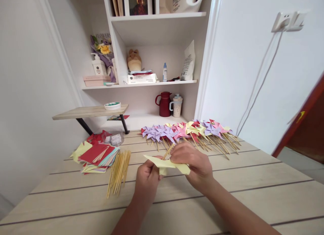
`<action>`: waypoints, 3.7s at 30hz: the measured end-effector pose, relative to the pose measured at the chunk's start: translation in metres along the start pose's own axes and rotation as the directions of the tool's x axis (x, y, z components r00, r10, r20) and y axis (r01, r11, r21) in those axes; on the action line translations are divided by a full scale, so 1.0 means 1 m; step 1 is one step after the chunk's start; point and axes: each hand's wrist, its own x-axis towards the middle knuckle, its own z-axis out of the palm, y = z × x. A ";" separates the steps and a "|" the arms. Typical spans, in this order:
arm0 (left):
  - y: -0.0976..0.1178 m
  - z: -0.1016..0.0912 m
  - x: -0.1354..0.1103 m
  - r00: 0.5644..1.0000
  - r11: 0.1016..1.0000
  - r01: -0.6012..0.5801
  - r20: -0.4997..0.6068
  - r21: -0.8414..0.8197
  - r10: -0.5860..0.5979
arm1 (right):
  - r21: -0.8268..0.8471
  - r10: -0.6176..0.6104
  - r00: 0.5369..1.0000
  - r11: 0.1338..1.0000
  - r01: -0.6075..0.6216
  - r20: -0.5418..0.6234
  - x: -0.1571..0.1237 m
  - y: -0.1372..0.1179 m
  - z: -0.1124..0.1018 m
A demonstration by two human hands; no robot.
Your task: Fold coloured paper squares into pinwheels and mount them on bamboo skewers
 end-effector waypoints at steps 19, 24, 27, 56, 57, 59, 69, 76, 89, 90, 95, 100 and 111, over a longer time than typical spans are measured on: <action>0.001 0.000 -0.004 0.994 0.981 -0.113 0.017 0.159 0.111 | 0.016 0.004 1.000 1.000 -0.005 0.021 0.000 -0.001 -0.002; 0.006 0.003 -0.005 0.991 0.966 -0.135 0.012 0.222 0.136 | 0.013 0.002 1.000 1.000 -0.002 0.029 -0.001 0.000 -0.001; 0.009 0.005 -0.007 0.988 0.955 -0.146 -0.012 0.258 0.154 | 0.003 0.005 1.000 1.000 -0.005 0.027 -0.001 0.000 -0.001; 0.022 0.014 -0.016 0.934 0.880 -0.274 -0.110 0.388 0.339 | 0.007 0.007 1.000 1.000 -0.008 0.029 -0.001 -0.001 0.000; 0.023 0.015 -0.017 0.930 0.875 -0.286 -0.108 0.390 0.352 | 0.007 0.009 1.000 1.000 -0.009 0.029 -0.001 -0.001 0.000; 0.024 0.015 -0.018 0.921 0.866 -0.306 -0.109 0.395 0.375 | 0.000 0.010 1.000 1.000 -0.010 0.025 0.000 -0.002 0.000; 0.023 0.014 -0.020 0.858 0.760 -0.398 -0.085 0.515 0.507 | -0.020 0.006 1.000 1.000 -0.006 0.015 0.002 -0.005 0.001; 0.016 0.002 -0.012 0.744 0.526 -0.564 0.116 0.637 0.658 | -0.025 0.015 1.000 1.000 -0.015 0.003 0.002 -0.009 0.006; 0.014 -0.001 -0.012 0.586 0.223 -0.644 0.285 0.732 0.758 | -0.027 0.024 0.999 0.999 -0.025 -0.035 0.004 -0.012 0.009; 0.013 -0.002 -0.012 0.588 0.237 -0.651 0.282 0.721 0.758 | -0.032 0.025 0.999 0.999 -0.027 -0.042 0.004 -0.012 0.009; 0.010 -0.003 -0.011 0.543 0.225 -0.706 0.308 0.671 0.781 | -0.020 0.013 0.997 1.000 -0.015 -0.075 0.005 -0.012 0.009; 0.013 -0.002 -0.011 0.494 0.119 -0.684 0.337 0.720 0.802 | 0.003 0.029 0.997 1.000 -0.029 -0.077 0.005 -0.011 0.009; 0.003 -0.003 -0.009 0.576 0.296 -0.668 0.223 0.683 0.787 | -0.079 -0.106 0.994 0.991 0.105 -0.005 0.005 -0.009 0.001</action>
